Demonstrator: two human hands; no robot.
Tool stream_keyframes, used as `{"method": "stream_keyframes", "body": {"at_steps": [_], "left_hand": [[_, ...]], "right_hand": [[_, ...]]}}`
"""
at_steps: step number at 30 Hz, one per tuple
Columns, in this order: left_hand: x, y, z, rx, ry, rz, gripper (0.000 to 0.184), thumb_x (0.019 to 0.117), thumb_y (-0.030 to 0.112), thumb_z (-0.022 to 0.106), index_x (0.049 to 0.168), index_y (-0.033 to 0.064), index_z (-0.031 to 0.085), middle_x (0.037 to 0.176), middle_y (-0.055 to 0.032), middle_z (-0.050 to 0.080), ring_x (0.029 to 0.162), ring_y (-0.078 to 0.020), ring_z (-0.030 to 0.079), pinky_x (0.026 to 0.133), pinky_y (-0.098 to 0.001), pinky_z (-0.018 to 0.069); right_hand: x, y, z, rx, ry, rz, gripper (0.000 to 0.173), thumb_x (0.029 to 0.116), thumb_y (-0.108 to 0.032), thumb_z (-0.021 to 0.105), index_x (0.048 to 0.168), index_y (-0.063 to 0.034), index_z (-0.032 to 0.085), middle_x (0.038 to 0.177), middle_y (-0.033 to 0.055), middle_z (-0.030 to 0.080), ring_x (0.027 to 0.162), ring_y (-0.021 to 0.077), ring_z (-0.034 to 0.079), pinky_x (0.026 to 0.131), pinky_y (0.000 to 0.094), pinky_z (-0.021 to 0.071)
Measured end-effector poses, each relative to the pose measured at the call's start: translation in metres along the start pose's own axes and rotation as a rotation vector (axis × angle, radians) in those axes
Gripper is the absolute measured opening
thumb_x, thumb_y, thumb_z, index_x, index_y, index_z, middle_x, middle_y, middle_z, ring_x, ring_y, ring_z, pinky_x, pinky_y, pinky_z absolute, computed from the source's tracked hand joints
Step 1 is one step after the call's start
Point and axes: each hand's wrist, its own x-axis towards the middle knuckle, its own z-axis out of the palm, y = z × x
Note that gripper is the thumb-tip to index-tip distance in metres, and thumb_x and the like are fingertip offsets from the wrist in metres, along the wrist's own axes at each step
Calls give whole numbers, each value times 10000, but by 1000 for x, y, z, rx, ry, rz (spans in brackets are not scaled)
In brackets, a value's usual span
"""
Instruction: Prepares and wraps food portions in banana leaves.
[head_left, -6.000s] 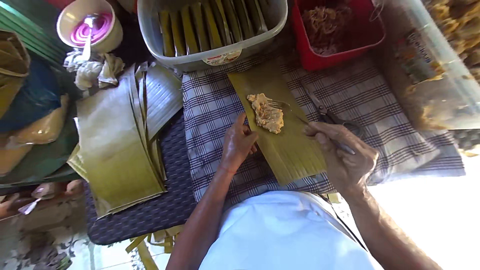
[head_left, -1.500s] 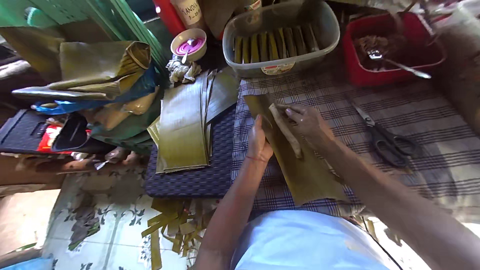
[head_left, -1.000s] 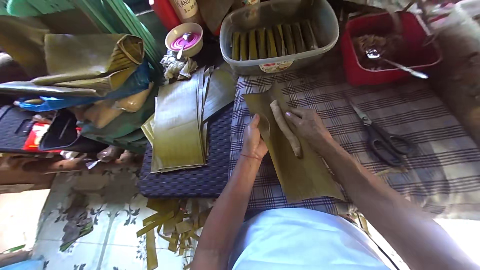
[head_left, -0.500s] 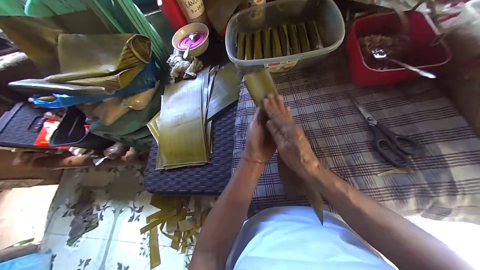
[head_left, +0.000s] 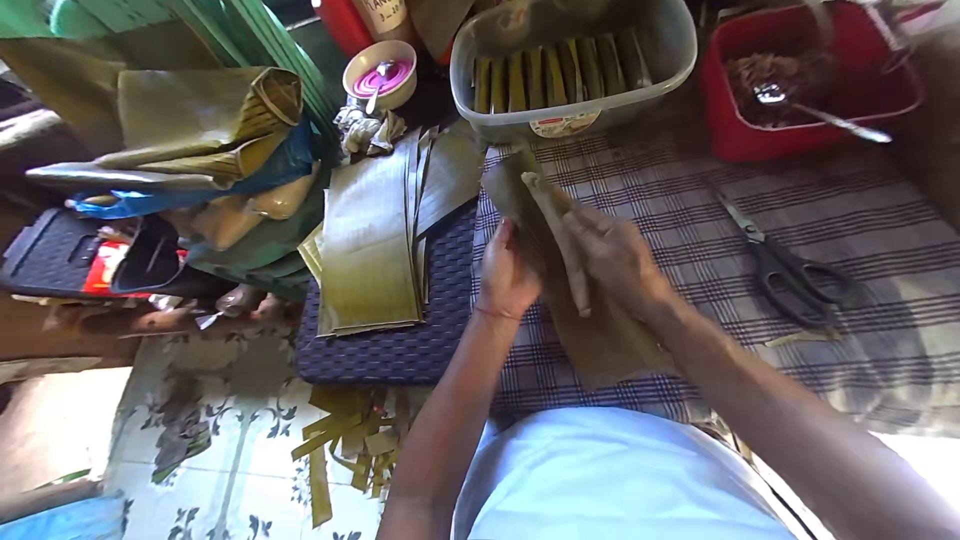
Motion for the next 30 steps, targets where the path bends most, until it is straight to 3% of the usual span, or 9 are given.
{"method": "stream_keyframes", "body": {"at_steps": [3, 7, 11, 14, 21, 24, 26, 28, 30], "left_hand": [[2, -10, -8, 89, 192, 25, 370, 1108, 408, 314, 1258, 193, 574, 1123, -25, 691, 1045, -159, 686, 890, -386, 585], [-15, -33, -2, 164, 368, -40, 312, 1101, 317, 387, 1266, 130, 575, 1080, -74, 695, 977, -194, 699, 843, -400, 597], [-18, -32, 17, 27, 267, -100, 397, 1110, 402, 296, 1166, 162, 608, 1005, -12, 709, 920, -117, 706, 802, -306, 596], [-23, -23, 29, 10, 149, -76, 415, 1115, 436, 243, 1156, 199, 582, 1048, 23, 686, 994, -88, 686, 891, -296, 576], [-27, -30, 26, 54, 120, -93, 474, 1113, 452, 235, 1283, 176, 580, 1175, -29, 704, 1095, -147, 685, 934, -361, 572], [-25, -30, 26, -51, 151, -142, 452, 1111, 429, 243, 999, 212, 624, 874, 48, 704, 813, -45, 702, 729, -210, 584], [-21, -27, 19, -34, 106, -123, 441, 1109, 442, 255, 1116, 214, 632, 996, 36, 713, 933, -73, 702, 805, -263, 587], [-18, -23, 14, 66, 135, -44, 429, 1110, 451, 267, 1225, 201, 596, 1099, -3, 705, 1027, -132, 694, 876, -359, 588], [-18, -22, 9, 116, 199, 7, 395, 1111, 425, 303, 1276, 188, 573, 1157, -27, 689, 1081, -165, 681, 917, -398, 578]], "right_hand": [[16, 27, -36, 191, 17, 270, 345, 1083, -178, 505, 1397, -78, 608, 1242, 63, 689, 1028, 80, 664, 902, 290, 546], [-11, 46, -35, 248, -22, 220, 441, 1087, -115, 449, 1527, -120, 473, 1378, 35, 629, 1101, 55, 648, 926, 251, 546], [-35, 22, 16, -81, 35, -62, 452, 1106, -143, 381, 1547, -100, 469, 1583, 39, 477, 1472, 143, 418, 1226, 364, 317], [-30, 31, 28, -335, 97, -333, 447, 1086, -92, 375, 1511, -50, 509, 1576, 100, 480, 1525, 274, 342, 1270, 470, 212], [-25, 31, 14, -244, 110, -125, 455, 1101, -121, 358, 1534, -30, 466, 1612, 114, 422, 1542, 285, 300, 1277, 490, 168], [-43, 12, 32, -181, 36, -223, 452, 1099, -147, 373, 1531, -115, 504, 1594, 39, 463, 1536, 201, 318, 1279, 457, 189], [-31, 11, 18, -121, -6, -183, 444, 1102, -132, 380, 1529, -110, 503, 1576, 50, 486, 1485, 171, 405, 1234, 391, 296], [-9, 17, -6, 18, 51, -14, 402, 1088, -110, 458, 1479, -99, 551, 1377, 66, 644, 1161, 83, 631, 966, 288, 514], [3, 28, -32, 163, 32, 126, 454, 1045, -29, 522, 1498, -51, 500, 1423, 101, 612, 1200, 92, 632, 1007, 262, 512]]}}
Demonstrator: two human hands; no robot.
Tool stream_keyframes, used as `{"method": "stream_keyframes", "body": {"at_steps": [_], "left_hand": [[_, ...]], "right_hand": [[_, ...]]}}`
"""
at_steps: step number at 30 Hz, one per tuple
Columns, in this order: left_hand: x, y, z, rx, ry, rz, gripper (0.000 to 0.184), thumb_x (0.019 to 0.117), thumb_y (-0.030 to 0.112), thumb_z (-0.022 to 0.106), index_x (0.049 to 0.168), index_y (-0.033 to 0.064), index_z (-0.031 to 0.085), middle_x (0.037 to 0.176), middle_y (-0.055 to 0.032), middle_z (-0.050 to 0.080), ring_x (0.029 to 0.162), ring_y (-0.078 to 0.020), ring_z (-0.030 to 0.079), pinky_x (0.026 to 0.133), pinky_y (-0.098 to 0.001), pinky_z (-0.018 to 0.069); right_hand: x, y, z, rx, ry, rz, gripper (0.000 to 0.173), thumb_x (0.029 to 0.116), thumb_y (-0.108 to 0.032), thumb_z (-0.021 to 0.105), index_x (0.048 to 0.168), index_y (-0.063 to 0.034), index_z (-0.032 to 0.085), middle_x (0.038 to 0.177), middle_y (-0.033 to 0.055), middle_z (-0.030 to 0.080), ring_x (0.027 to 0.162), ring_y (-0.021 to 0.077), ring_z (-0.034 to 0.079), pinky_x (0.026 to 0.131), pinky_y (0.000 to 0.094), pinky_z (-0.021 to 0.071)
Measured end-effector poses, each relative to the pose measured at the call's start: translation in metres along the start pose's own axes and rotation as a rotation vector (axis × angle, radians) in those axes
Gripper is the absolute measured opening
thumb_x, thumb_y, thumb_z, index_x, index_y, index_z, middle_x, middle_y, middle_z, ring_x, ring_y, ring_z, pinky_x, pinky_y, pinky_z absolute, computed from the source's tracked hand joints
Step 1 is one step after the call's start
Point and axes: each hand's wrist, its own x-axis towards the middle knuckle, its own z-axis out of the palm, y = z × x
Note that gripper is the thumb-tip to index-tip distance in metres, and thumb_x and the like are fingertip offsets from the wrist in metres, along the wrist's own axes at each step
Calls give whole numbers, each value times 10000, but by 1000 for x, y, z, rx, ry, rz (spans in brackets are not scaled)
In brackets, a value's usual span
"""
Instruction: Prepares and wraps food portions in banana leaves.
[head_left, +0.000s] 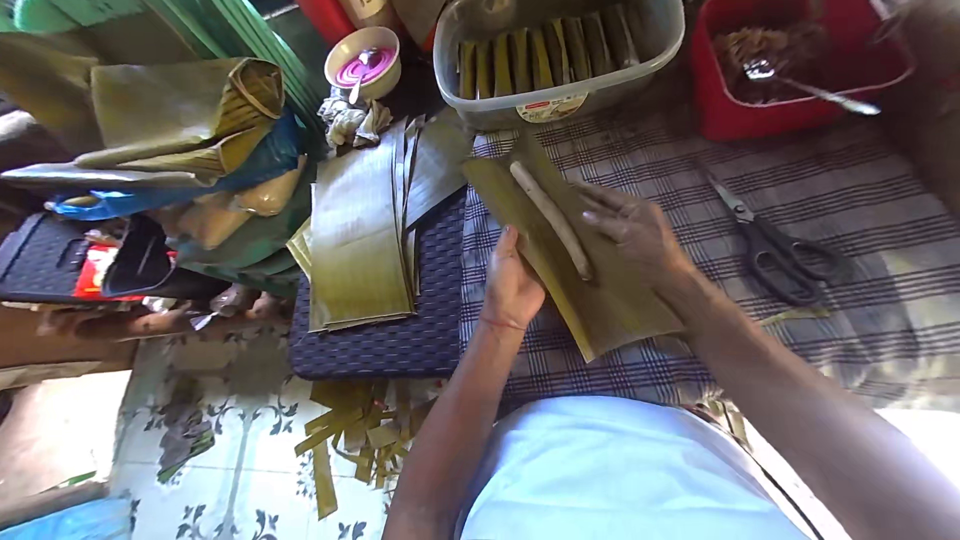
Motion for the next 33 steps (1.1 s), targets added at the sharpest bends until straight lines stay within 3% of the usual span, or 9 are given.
{"method": "stream_keyframes", "body": {"at_steps": [4, 8, 13, 17, 19, 22, 25, 28, 33], "left_hand": [[-15, -12, -5, 45, 44, -22, 372, 1115, 329, 302, 1327, 147, 548, 1226, -69, 664, 1154, -215, 647, 982, -448, 539], [-30, -27, -7, 68, 21, -150, 357, 1121, 280, 310, 1346, 99, 519, 1190, -117, 671, 1096, -234, 676, 955, -429, 562], [-18, -16, -22, 118, -46, -93, 410, 1122, 348, 282, 1350, 118, 533, 1208, -92, 675, 1113, -221, 672, 960, -429, 561], [4, -1, -22, 111, -10, 71, 447, 1116, 441, 259, 1377, 178, 509, 1240, -30, 661, 1143, -163, 651, 969, -397, 551], [17, 5, -21, 97, 67, 94, 415, 1116, 420, 306, 1359, 165, 525, 1208, -39, 667, 1100, -155, 665, 942, -380, 563], [26, 11, -9, 36, 219, 48, 344, 1121, 320, 336, 1302, 105, 535, 1103, -80, 665, 980, -179, 673, 850, -375, 575], [25, 10, -6, -6, 194, -7, 353, 1122, 343, 322, 1299, 124, 535, 1098, -69, 671, 986, -176, 679, 851, -372, 580], [19, 8, 0, -27, 98, -6, 402, 1121, 403, 277, 1292, 151, 538, 1117, -51, 674, 1025, -169, 674, 882, -378, 572], [-4, 12, 18, 145, -123, 105, 450, 1106, 479, 272, 1358, 221, 540, 1221, -13, 668, 1112, -133, 658, 932, -375, 563]], "right_hand": [[-14, 16, -21, 91, -43, 95, 625, 970, 72, 520, 1564, -75, 390, 1481, 99, 552, 1227, 101, 608, 989, 260, 515], [-26, 26, -14, 28, -158, 32, 618, 1061, -48, 429, 1642, -168, 257, 1650, 18, 357, 1396, 88, 477, 1118, 279, 433], [7, 19, -23, -167, -22, 39, 402, 1011, -33, 592, 1412, -44, 592, 1297, 117, 670, 1096, 98, 657, 968, 278, 520], [40, 12, -20, -462, -122, 7, 269, 1047, -214, 600, 1176, -13, 722, 1058, 171, 720, 957, 253, 683, 897, 506, 521], [52, 12, -12, -504, -160, -5, 276, 1058, -243, 581, 1068, -22, 747, 972, 158, 715, 891, 260, 673, 845, 525, 515], [40, 1, -7, -260, -175, 90, 284, 1071, -225, 541, 1170, -40, 733, 1014, 94, 720, 873, 138, 664, 826, 370, 545], [13, -11, -6, 137, -102, 148, 258, 1081, -179, 499, 1140, -64, 722, 885, 2, 739, 749, 57, 702, 685, 254, 609], [-1, -20, 0, 215, -18, 94, 298, 1095, -186, 462, 1276, -88, 678, 980, -42, 745, 834, 7, 701, 753, 211, 600], [8, -16, 9, 91, -28, -23, 427, 1121, -229, 379, 1519, -126, 493, 1427, -18, 610, 1221, -22, 587, 1050, 208, 477]]}}
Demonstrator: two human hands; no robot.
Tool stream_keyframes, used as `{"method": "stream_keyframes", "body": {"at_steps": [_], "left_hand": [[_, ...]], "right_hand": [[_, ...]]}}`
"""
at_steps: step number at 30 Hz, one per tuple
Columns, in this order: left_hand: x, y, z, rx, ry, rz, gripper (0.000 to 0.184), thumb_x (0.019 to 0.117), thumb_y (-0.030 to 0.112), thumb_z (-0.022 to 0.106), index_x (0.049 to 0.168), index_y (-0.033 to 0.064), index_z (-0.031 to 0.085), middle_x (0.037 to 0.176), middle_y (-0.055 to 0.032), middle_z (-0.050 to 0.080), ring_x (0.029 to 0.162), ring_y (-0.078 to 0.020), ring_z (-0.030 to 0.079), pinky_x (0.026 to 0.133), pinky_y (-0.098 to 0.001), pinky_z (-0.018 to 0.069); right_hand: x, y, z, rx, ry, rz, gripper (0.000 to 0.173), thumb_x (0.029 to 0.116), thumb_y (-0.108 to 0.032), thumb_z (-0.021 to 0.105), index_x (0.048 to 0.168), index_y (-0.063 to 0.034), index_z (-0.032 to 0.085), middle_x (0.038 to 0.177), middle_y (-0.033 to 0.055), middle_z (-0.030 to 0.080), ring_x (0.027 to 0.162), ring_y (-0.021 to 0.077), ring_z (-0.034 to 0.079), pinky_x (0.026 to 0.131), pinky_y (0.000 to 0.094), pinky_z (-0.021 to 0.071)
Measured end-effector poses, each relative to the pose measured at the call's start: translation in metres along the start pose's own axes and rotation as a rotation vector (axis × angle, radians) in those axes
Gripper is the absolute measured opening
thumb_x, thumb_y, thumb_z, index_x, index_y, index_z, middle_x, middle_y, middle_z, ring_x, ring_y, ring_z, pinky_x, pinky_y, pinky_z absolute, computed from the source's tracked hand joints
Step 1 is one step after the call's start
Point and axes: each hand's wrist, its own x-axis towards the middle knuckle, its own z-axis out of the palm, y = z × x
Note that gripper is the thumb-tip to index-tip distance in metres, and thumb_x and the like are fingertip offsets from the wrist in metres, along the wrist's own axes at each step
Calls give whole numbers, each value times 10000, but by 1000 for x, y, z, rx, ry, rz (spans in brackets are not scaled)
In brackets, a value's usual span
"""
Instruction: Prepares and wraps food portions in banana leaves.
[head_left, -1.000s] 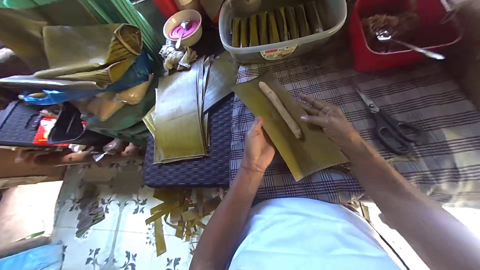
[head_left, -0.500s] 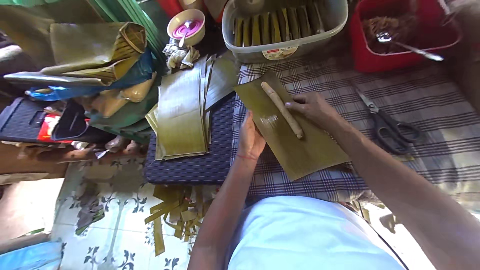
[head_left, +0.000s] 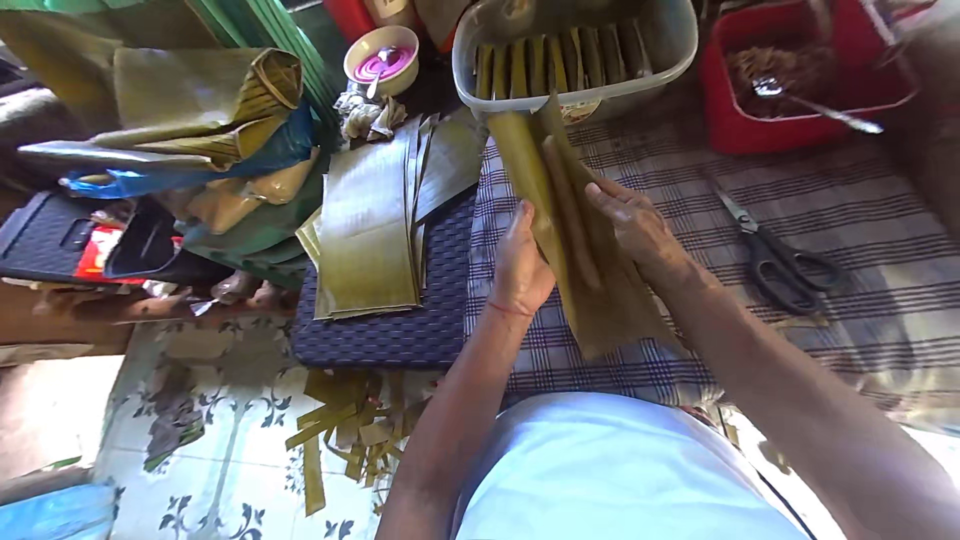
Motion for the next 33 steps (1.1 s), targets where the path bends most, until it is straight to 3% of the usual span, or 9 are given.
{"method": "stream_keyframes", "body": {"at_steps": [6, 9, 14, 17, 20, 24, 28, 31, 33], "left_hand": [[15, 14, 15, -2, 83, -51, 444, 1122, 403, 278, 1287, 115, 573, 1090, -64, 699, 1009, -169, 689, 882, -380, 580], [25, 13, 7, -62, 47, -92, 472, 1122, 413, 237, 1242, 118, 586, 1033, -49, 696, 956, -148, 690, 835, -342, 587], [32, 3, -4, 27, 158, -72, 415, 1124, 371, 297, 1352, 111, 527, 1167, -96, 675, 1075, -205, 672, 921, -422, 566], [16, -9, -17, 128, 184, -84, 406, 1099, 322, 401, 1466, 160, 468, 1248, -80, 652, 1102, -194, 658, 933, -414, 560], [-18, -31, -25, 129, 229, -126, 387, 1087, 291, 426, 1441, 154, 497, 1240, -95, 662, 1089, -214, 672, 919, -434, 572], [-41, -41, -9, 8, 305, -228, 410, 1121, 360, 321, 1381, 108, 513, 1179, -102, 668, 1067, -217, 673, 915, -433, 570], [-36, -32, 8, -47, 263, -268, 409, 1107, 434, 295, 1171, 158, 589, 948, -23, 681, 851, -131, 684, 732, -328, 579], [-39, -27, 0, -34, 237, -214, 422, 1121, 387, 299, 1367, 130, 527, 1190, -84, 668, 1082, -203, 668, 926, -422, 562], [-44, -24, -5, -39, 275, -199, 407, 1125, 356, 312, 1411, 125, 484, 1249, -107, 647, 1130, -229, 658, 959, -444, 555]], "right_hand": [[-29, -12, 5, 36, -84, -130, 401, 1119, -227, 393, 1483, -171, 552, 1262, -73, 692, 1015, -29, 668, 866, 181, 568], [-29, -14, 10, -2, -109, -219, 399, 1109, -167, 381, 1460, -100, 558, 1351, -63, 662, 1127, -39, 636, 972, 177, 530], [-1, 16, -8, 150, 119, 83, 361, 1104, -204, 440, 1413, -89, 585, 1241, 13, 686, 1062, 30, 661, 923, 234, 551], [-24, 32, -23, 149, -13, 89, 473, 1066, -121, 480, 1539, -140, 466, 1488, 28, 554, 1243, 99, 605, 1004, 283, 527], [-55, 40, -26, 19, -43, 74, 631, 1041, -73, 475, 1632, -189, 289, 1625, 16, 395, 1342, 102, 523, 1062, 299, 482], [-73, 18, 16, 62, 43, 81, 575, 1080, -70, 401, 1634, -172, 286, 1634, 20, 385, 1380, 82, 484, 1094, 282, 439], [-75, 16, 47, 44, -62, -120, 564, 1083, -57, 391, 1632, -109, 275, 1666, 22, 333, 1462, 64, 398, 1186, 262, 360], [-59, 17, 20, -3, -23, -11, 541, 1062, -11, 436, 1592, -94, 368, 1586, 45, 458, 1355, 75, 512, 1100, 260, 436], [-53, 20, 0, 79, 75, 105, 571, 1009, 73, 480, 1558, -65, 404, 1521, 77, 526, 1304, 95, 565, 1054, 260, 476]]}}
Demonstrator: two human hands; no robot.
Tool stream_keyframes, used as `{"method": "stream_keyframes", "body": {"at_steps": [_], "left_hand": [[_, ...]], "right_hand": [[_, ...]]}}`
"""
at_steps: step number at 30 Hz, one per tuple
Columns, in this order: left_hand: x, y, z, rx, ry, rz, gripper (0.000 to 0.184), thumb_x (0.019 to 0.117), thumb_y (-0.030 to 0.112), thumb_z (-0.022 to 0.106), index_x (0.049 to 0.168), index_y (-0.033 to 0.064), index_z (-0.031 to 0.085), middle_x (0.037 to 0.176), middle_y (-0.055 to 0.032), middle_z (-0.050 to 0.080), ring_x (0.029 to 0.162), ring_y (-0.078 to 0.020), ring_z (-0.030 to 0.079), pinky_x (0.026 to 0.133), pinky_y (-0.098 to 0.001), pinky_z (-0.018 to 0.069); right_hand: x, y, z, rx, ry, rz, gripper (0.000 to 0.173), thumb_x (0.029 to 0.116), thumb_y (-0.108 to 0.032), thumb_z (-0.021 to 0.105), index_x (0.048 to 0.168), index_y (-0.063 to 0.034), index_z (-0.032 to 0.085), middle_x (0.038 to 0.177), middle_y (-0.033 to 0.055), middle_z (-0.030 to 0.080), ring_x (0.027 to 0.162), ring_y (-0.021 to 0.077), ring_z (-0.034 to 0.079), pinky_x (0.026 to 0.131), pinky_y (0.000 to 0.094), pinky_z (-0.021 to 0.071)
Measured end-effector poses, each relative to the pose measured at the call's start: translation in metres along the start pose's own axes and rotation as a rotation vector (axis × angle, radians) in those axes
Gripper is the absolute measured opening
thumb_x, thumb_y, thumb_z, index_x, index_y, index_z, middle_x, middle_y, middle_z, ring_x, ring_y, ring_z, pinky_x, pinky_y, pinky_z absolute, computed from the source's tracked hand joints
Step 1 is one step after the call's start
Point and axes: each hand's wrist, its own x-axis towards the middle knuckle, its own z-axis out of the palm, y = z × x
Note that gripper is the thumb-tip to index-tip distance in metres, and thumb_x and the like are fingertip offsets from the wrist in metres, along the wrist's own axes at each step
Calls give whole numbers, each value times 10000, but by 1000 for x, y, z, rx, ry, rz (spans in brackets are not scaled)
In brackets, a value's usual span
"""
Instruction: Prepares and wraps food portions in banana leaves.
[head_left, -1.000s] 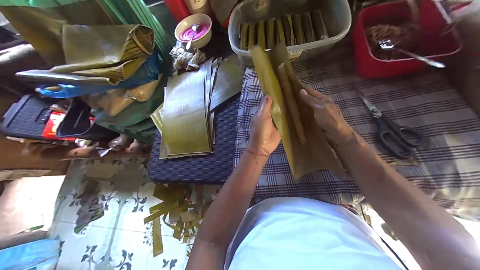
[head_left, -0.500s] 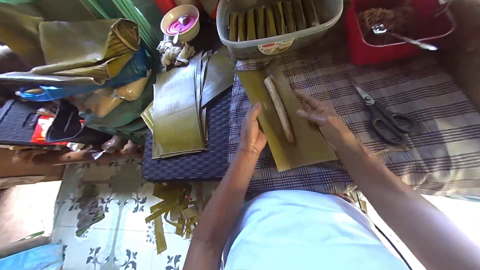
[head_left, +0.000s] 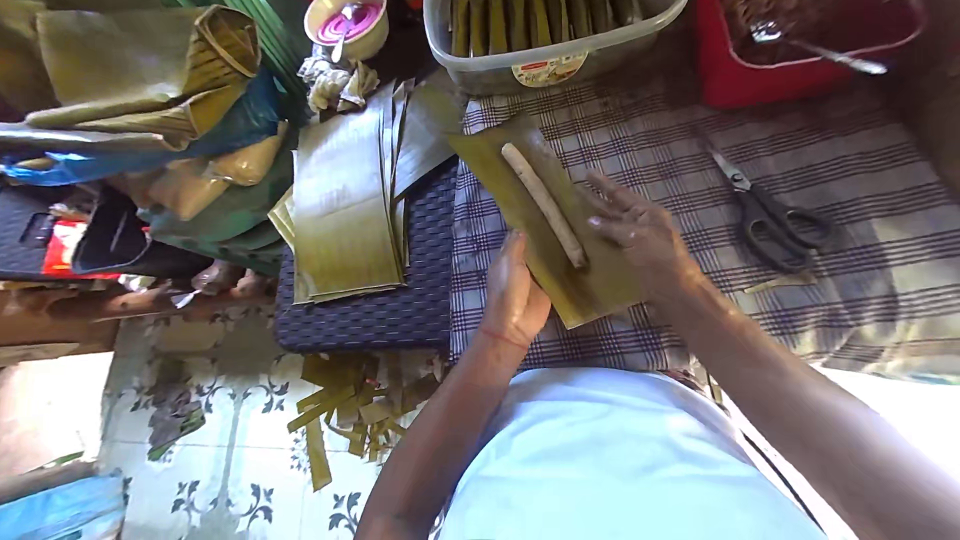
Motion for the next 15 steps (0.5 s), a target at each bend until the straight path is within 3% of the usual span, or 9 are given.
{"method": "stream_keyframes", "body": {"at_steps": [1, 3, 5, 7, 8, 10, 11, 13, 15], "left_hand": [[-1, 0, -2, -14, 21, 1, 393, 1125, 339, 321, 1405, 117, 483, 1239, -117, 646, 1116, -236, 664, 946, -442, 561], [-5, -2, -6, -26, 30, 0, 379, 1127, 322, 318, 1393, 113, 487, 1214, -115, 653, 1092, -231, 674, 932, -431, 569], [-7, -8, -5, -21, 14, 1, 371, 1126, 317, 316, 1384, 116, 490, 1217, -106, 652, 1104, -221, 668, 942, -428, 566], [-9, -12, -3, 0, -2, -11, 385, 1125, 320, 330, 1418, 119, 477, 1260, -110, 638, 1142, -225, 651, 967, -436, 550], [-9, -12, -4, 7, -15, -17, 388, 1125, 319, 327, 1425, 118, 470, 1267, -112, 635, 1148, -227, 650, 972, -438, 548], [-8, -10, -9, 25, -41, -28, 380, 1128, 307, 315, 1417, 118, 472, 1257, -110, 638, 1141, -229, 653, 974, -437, 548], [-7, -7, -13, 42, -47, -25, 369, 1126, 298, 321, 1401, 114, 485, 1233, -109, 650, 1117, -227, 665, 956, -431, 558], [1, -1, -21, 76, -59, 6, 355, 1120, 305, 351, 1373, 114, 512, 1186, -97, 673, 1064, -209, 685, 913, -410, 579], [14, 8, -25, 101, -51, 50, 370, 1113, 356, 364, 1344, 126, 540, 1161, -66, 686, 1041, -179, 694, 891, -380, 591]], "right_hand": [[0, 0, -6, 44, 38, 51, 601, 994, 93, 498, 1559, -86, 403, 1493, 72, 555, 1262, 101, 599, 1010, 264, 509], [-8, 5, -10, 29, 1, 48, 684, 993, 77, 485, 1614, -148, 310, 1544, 46, 510, 1283, 106, 584, 1007, 270, 511], [-17, 12, -4, -64, -66, -7, 709, 1032, 2, 438, 1661, -182, 168, 1659, 28, 342, 1426, 112, 447, 1121, 297, 425], [-20, 16, 4, -143, -120, -44, 676, 1071, -52, 408, 1668, -159, 108, 1720, 21, 171, 1519, 116, 300, 1208, 324, 323], [-19, 16, 4, -167, -136, -39, 665, 1080, -73, 401, 1669, -161, 106, 1726, 9, 147, 1522, 111, 289, 1210, 326, 315], [-14, 12, -4, -140, -136, -1, 628, 1080, -74, 406, 1659, -159, 179, 1703, -2, 235, 1483, 90, 358, 1182, 301, 354], [-9, 10, -7, -90, -102, 23, 593, 1063, -43, 439, 1628, -138, 285, 1644, 9, 366, 1408, 73, 456, 1129, 272, 414], [9, 9, -13, -49, -29, 40, 486, 1012, 19, 525, 1489, -66, 491, 1417, 68, 601, 1197, 76, 623, 993, 250, 521], [33, 11, -22, -198, -80, -6, 432, 992, -12, 590, 1422, -27, 550, 1273, 98, 659, 1073, 73, 655, 933, 243, 539]]}}
